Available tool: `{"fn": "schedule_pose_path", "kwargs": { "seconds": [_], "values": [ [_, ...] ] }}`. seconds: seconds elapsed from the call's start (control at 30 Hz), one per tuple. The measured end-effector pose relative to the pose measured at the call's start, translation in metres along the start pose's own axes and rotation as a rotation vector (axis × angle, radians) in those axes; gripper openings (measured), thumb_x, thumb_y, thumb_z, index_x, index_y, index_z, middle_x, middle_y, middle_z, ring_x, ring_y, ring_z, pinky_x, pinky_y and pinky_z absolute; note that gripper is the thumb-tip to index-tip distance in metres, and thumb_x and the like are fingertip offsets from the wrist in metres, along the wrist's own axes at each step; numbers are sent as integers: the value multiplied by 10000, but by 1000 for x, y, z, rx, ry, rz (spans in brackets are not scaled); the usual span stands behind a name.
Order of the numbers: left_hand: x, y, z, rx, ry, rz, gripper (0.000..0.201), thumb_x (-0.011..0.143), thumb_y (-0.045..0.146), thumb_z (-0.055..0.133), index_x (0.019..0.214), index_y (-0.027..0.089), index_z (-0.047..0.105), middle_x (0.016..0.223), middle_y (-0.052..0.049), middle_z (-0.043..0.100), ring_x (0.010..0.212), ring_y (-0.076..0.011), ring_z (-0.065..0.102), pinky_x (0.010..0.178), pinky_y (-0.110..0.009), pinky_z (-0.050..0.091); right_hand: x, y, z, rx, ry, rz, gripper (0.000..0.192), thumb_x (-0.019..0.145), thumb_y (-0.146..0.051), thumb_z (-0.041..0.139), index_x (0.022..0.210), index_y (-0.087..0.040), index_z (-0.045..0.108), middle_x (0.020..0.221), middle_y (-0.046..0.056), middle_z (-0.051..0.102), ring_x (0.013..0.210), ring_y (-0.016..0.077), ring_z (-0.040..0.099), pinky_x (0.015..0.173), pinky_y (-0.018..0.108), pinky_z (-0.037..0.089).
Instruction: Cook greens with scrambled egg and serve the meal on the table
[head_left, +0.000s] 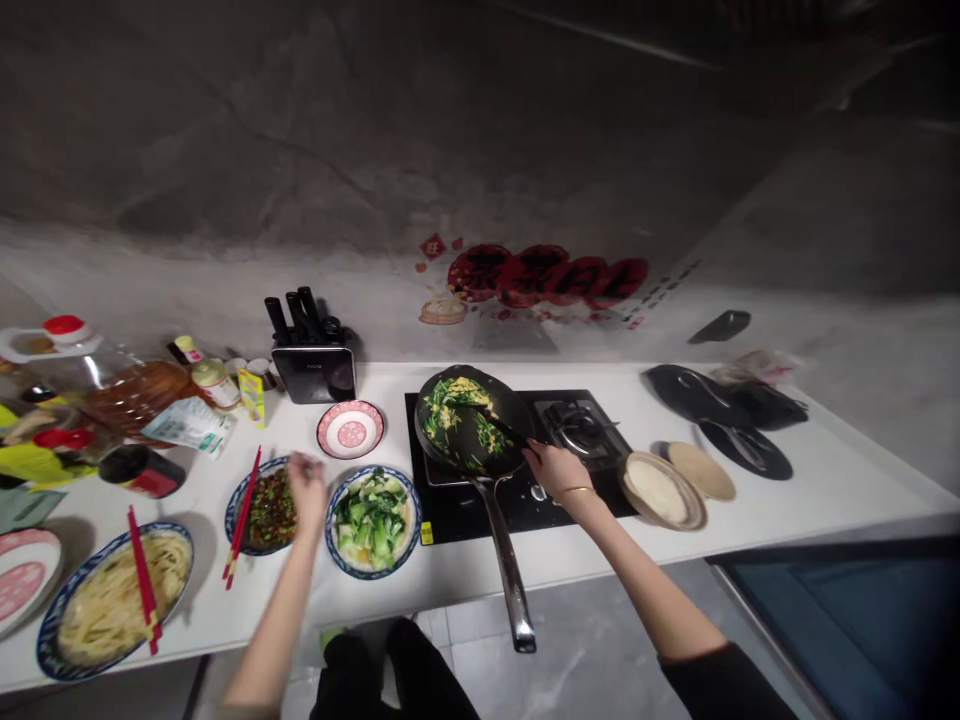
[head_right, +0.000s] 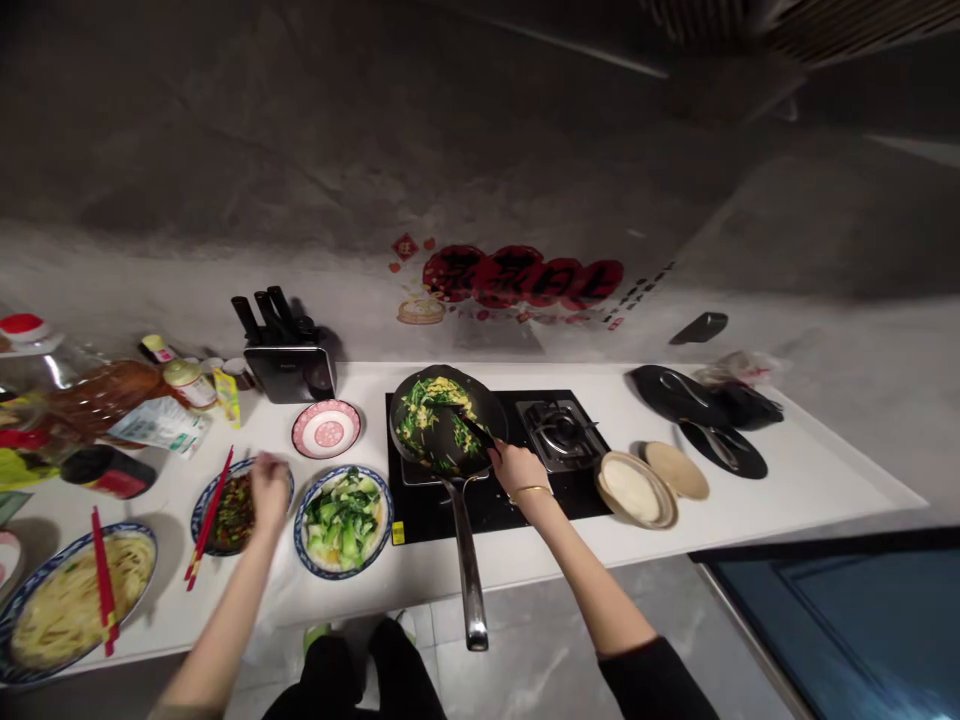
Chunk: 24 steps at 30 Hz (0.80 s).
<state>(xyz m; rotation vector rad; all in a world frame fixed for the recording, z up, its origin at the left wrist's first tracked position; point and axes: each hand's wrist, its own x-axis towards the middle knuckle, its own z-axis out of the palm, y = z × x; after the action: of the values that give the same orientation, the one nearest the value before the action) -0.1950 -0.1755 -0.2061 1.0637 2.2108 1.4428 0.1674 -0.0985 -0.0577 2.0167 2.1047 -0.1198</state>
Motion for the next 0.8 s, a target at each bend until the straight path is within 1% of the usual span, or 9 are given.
{"fn": "schedule_pose_path", "kwargs": {
  "seconds": [0.03,0.17,0.27,0.33,0.47,0.53,0.63,0.73,0.8],
  "values": [
    [-35,9,15,-52,-50,-61,302,827,288,407,1091,164,487,951,-110,616,879,-216,626,800,-394,492,-4,9,-7,-16,-13,-13,394,912,-310,361,1198,-190,603,962,126,711,862,241,668,700,306,467],
    [-170,59,67,-616,-741,-703,411,720,384,631,1093,256,517,1178,-82,583,1121,-205,550,900,-325,452,-24,45,-34,-95,-34,-182,336,863,-329,473,1141,-256,647,928,93,715,861,238,661,724,301,462],
    [-234,96,93,-672,-947,-818,490,632,529,686,948,177,560,970,-127,652,886,-249,650,724,-353,510,-22,44,-32,-131,25,-337,356,873,-329,474,1205,-296,597,992,82,693,848,217,659,707,275,457],
    [-255,113,104,-759,-958,-916,569,588,619,672,909,174,525,846,-100,659,729,-225,662,619,-338,512,-11,28,-20,-124,87,-353,391,911,-315,403,1280,-272,527,1044,103,665,836,195,659,694,258,447],
    [-268,124,116,-811,-780,-959,634,525,725,632,829,189,482,572,31,544,382,-100,487,376,-234,362,13,12,-3,-70,114,-295,461,957,-276,238,1317,-101,467,972,168,667,823,176,655,679,257,436],
    [-268,123,118,-817,-748,-953,627,509,728,638,797,197,472,518,73,474,318,-60,383,328,-207,255,15,28,-11,-52,69,-293,444,947,-274,277,1196,-65,579,909,174,689,800,179,657,664,256,438],
    [-269,122,118,-846,-738,-965,607,504,715,652,773,204,466,518,85,454,308,-42,348,323,-198,198,7,74,-38,-42,-5,-307,334,896,-286,423,1002,-151,708,913,131,714,799,193,663,677,261,446],
    [-272,124,119,-868,-743,-974,592,520,706,650,775,202,473,522,78,469,311,-48,362,330,-201,216,-3,108,-55,-47,-64,-316,249,823,-292,534,971,-245,728,890,76,730,799,223,675,693,284,466],
    [-274,125,118,-891,-749,-980,598,531,700,649,803,193,485,577,40,537,360,-77,449,364,-217,303,-8,109,-44,-48,-62,-310,273,815,-327,529,1001,-264,718,876,75,732,787,244,680,680,308,478]
  ]
}}
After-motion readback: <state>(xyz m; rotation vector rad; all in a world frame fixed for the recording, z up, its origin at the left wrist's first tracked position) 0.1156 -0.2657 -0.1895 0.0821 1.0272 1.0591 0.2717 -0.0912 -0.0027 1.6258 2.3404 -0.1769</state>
